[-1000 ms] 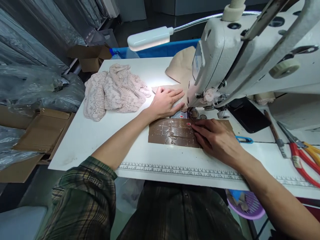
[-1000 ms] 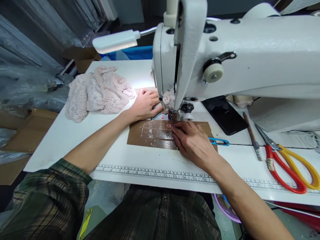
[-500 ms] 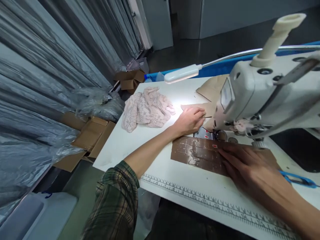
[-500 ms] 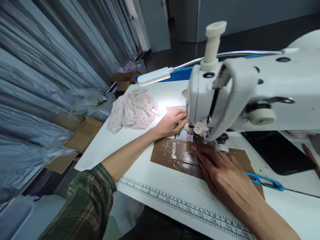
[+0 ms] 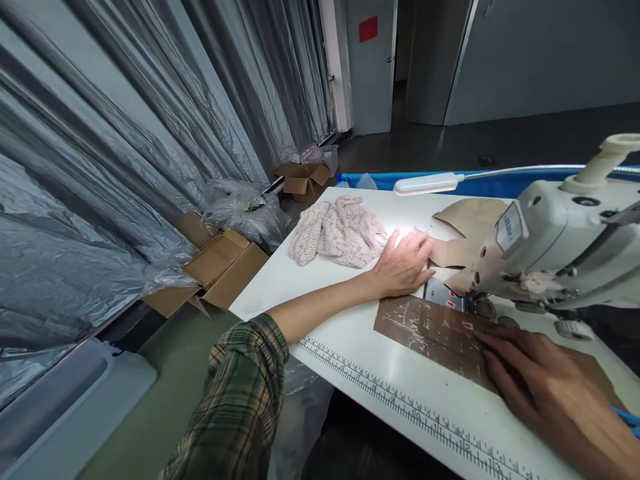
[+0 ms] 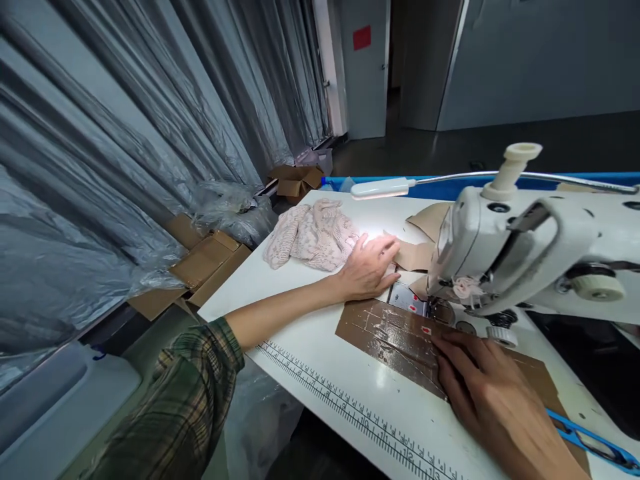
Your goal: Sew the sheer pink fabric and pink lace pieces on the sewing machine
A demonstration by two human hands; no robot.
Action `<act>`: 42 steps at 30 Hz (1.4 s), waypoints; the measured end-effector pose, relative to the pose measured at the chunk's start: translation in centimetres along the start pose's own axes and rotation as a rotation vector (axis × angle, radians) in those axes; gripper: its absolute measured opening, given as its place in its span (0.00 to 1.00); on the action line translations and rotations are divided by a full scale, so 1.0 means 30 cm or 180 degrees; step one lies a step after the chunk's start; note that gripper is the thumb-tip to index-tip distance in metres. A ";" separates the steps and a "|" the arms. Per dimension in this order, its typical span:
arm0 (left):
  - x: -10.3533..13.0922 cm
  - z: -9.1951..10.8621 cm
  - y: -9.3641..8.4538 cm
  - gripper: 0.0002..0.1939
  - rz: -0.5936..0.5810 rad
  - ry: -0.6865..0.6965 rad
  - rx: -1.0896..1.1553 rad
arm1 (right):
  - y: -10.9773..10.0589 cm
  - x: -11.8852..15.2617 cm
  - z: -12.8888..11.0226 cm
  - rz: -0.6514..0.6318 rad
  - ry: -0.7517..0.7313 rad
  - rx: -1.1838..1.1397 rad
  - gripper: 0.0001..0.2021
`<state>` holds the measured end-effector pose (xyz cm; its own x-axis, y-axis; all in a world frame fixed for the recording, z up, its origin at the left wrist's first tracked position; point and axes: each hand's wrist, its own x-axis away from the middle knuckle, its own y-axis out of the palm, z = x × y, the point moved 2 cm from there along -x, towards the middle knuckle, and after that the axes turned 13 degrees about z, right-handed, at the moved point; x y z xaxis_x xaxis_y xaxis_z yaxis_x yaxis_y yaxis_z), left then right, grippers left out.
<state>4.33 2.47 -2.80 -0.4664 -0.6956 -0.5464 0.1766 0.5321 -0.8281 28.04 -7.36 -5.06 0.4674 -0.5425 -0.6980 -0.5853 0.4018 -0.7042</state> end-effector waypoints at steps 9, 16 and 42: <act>0.084 -0.253 -0.156 0.37 -0.0680 -0.1257 -0.0734 | 0.038 -0.037 -0.040 -0.0884 0.0272 -0.0647 0.18; 0.138 -0.207 -0.194 0.15 -0.0838 -0.0369 -0.0896 | 0.032 -0.208 -0.159 -0.1553 0.0993 -0.1843 0.18; 0.117 0.140 -0.432 0.21 -0.2360 -0.0214 0.2784 | -0.109 -0.223 -0.152 -0.2568 0.1521 -0.3856 0.08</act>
<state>4.03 -8.88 5.48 -0.6647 -0.7361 0.1282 0.4316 -0.5183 -0.7383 23.79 -8.41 2.51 0.8046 -0.5885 0.0795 -0.5705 -0.8031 -0.1720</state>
